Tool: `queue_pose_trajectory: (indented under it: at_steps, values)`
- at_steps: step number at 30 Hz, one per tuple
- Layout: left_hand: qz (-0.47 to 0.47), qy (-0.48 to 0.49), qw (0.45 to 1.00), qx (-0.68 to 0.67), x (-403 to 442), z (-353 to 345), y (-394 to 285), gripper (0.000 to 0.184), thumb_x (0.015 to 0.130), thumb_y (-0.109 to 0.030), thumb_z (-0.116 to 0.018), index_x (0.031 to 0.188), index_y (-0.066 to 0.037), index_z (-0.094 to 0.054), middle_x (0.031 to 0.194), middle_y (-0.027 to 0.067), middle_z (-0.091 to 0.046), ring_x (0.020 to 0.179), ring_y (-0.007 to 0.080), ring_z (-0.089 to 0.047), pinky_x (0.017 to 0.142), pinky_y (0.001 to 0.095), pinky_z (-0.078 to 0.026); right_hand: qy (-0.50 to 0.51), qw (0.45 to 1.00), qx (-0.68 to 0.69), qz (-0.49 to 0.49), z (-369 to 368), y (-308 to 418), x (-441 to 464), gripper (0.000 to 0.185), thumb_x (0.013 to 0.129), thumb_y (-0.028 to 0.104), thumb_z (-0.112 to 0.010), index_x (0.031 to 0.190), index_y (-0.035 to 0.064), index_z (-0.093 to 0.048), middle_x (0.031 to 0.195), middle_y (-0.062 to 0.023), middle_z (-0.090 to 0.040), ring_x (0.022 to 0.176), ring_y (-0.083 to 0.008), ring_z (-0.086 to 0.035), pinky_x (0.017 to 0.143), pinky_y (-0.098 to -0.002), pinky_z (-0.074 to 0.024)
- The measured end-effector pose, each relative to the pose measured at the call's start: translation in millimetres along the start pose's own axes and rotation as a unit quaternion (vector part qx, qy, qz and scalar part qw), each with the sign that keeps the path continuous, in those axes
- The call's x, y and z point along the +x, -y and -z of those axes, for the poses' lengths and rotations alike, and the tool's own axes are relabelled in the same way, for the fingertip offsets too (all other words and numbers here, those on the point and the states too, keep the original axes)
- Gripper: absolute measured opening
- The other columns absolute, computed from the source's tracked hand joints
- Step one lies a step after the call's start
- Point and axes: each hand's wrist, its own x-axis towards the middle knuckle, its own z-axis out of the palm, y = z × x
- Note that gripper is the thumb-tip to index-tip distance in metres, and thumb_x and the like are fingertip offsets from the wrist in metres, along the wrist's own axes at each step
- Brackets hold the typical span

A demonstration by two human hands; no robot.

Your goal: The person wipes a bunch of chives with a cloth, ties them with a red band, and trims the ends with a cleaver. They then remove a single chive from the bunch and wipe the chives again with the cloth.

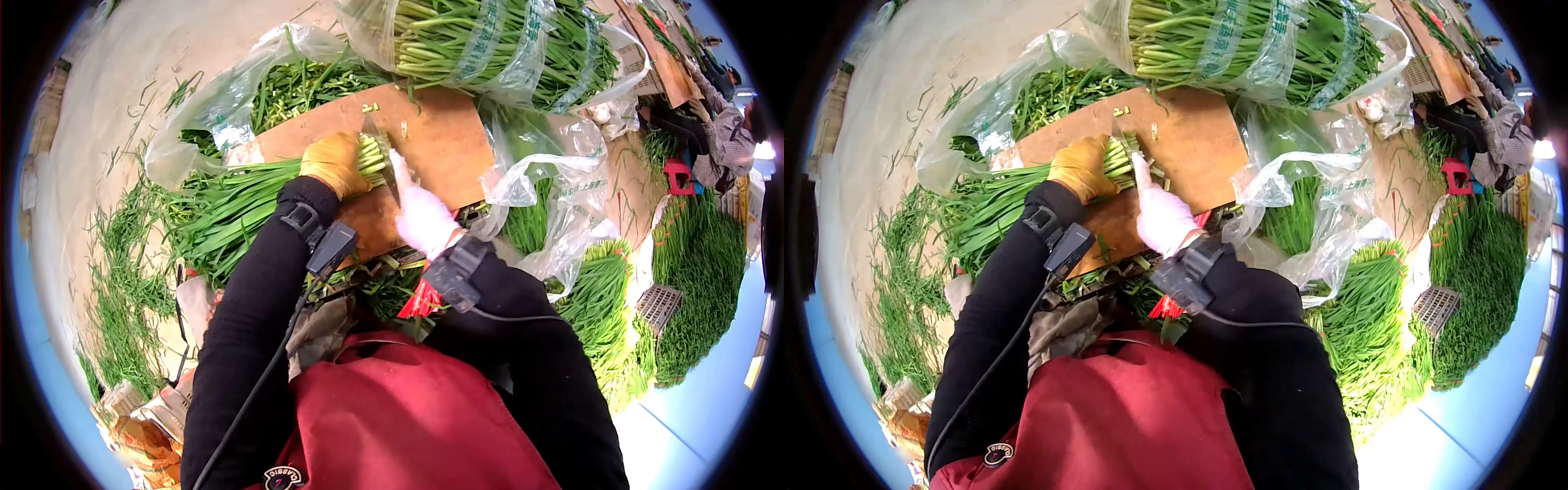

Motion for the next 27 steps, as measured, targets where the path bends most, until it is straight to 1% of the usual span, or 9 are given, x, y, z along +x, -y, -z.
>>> queue_pose_trajectory:
  at_steps: [1, 6, 13, 15, 16, 17, 19, 22, 27]
  values:
    - [0.002, 0.002, 1.000, 0.000, 1, 0, 1, 0.067, 0.056, -0.035, -0.086, 0.111, -0.006, -0.060, 0.105, 0.0174, -0.067, 0.098, 0.0340, -0.066, 0.084, 0.0410, -0.053, -0.043, 0.999, 0.014, 0.025, -14, -4, 7, 0.094, 0.081, 0.003, -0.052, 0.154, 0.0134, 0.006, 0.122, -0.0293, -0.056, 0.085, -0.0420, -0.064, 0.075, -0.0491, -0.0513]
    - [0.008, 0.001, 1.000, -0.018, 2, -1, 1, 0.067, 0.059, -0.033, -0.082, 0.116, -0.007, -0.056, 0.102, 0.0186, -0.067, 0.097, 0.0363, -0.065, 0.082, 0.0436, -0.052, -0.125, 0.991, 0.005, 0.042, -27, 4, 52, 0.087, 0.083, 0.001, -0.046, 0.154, 0.0136, 0.002, 0.117, -0.0265, -0.058, 0.093, -0.0401, -0.064, 0.080, -0.0468, -0.0513]
    - [-0.010, -0.012, 1.000, -0.008, -7, -4, 0, 0.074, 0.059, -0.034, -0.084, 0.121, -0.006, -0.055, 0.106, 0.0190, -0.066, 0.101, 0.0352, -0.064, 0.086, 0.0421, -0.053, -0.072, 0.997, -0.009, 0.023, -30, -12, 5, 0.093, 0.081, 0.001, -0.051, 0.154, 0.0149, 0.005, 0.115, -0.0257, -0.059, 0.085, -0.0403, -0.065, 0.072, -0.0490, -0.0522]
    - [-0.007, -0.010, 1.000, -0.004, -6, 7, -4, 0.073, 0.059, -0.033, -0.086, 0.119, -0.006, -0.055, 0.104, 0.0184, -0.067, 0.100, 0.0360, -0.064, 0.084, 0.0422, -0.053, -0.052, 0.998, 0.033, 0.020, -32, -16, -7, 0.085, 0.084, 0.004, -0.049, 0.154, 0.0120, 0.000, 0.115, -0.0291, -0.058, 0.086, -0.0417, -0.064, 0.073, -0.0488, -0.0524]
    - [-0.046, -0.073, 0.996, -0.006, -10, -4, 3, 0.074, 0.059, -0.031, -0.086, 0.121, -0.006, -0.055, 0.107, 0.0186, -0.066, 0.100, 0.0366, -0.064, 0.085, 0.0432, -0.052, -0.056, 0.997, 0.039, 0.023, -34, -17, -7, 0.081, 0.086, 0.004, -0.047, 0.154, 0.0103, -0.004, 0.115, -0.0305, -0.057, 0.086, -0.0418, -0.064, 0.073, -0.0490, -0.0524]
    - [-0.082, -0.080, 0.993, -0.010, 21, -7, -21, 0.077, 0.059, -0.029, -0.086, 0.125, -0.006, -0.054, 0.109, 0.0188, -0.066, 0.101, 0.0372, -0.063, 0.087, 0.0442, -0.051, -0.143, 0.985, 0.053, 0.080, -46, -30, -3, 0.077, 0.086, 0.004, -0.045, 0.153, 0.0081, -0.007, 0.115, -0.0318, -0.056, 0.084, -0.0419, -0.064, 0.072, -0.0495, -0.0520]
    - [-0.119, -0.108, 0.983, -0.085, -5, -17, 16, 0.083, 0.056, -0.028, -0.088, 0.128, -0.008, -0.053, 0.111, 0.0185, -0.065, 0.103, 0.0376, -0.062, 0.090, 0.0443, -0.050, -0.296, 0.936, 0.054, 0.180, -78, -46, 13, 0.070, 0.088, 0.003, -0.041, 0.151, 0.0036, -0.012, 0.106, -0.0321, -0.060, 0.078, -0.0414, -0.064, 0.068, -0.0509, -0.0504]
    - [-0.040, -0.066, 0.997, -0.033, -4, -12, 4, 0.096, 0.051, -0.031, -0.090, 0.134, -0.009, -0.047, 0.111, 0.0170, -0.063, 0.103, 0.0357, -0.061, 0.087, 0.0439, -0.051, -0.092, 0.993, 0.045, 0.059, -41, -30, -6, 0.083, 0.086, 0.004, -0.048, 0.154, 0.0089, 0.000, 0.085, -0.0253, -0.065, 0.067, -0.0386, -0.063, 0.061, -0.0492, -0.0498]
    - [-0.032, -0.055, 0.998, -0.028, 1, -19, 9, 0.104, 0.046, -0.031, -0.092, 0.135, -0.004, -0.044, 0.110, 0.0171, -0.062, 0.101, 0.0376, -0.061, 0.084, 0.0441, -0.052, -0.106, 0.992, 0.032, 0.059, -62, -42, 8, 0.089, 0.085, 0.002, -0.048, 0.154, 0.0121, 0.007, 0.084, -0.0232, -0.065, 0.060, -0.0357, -0.064, 0.052, -0.0480, -0.0489]
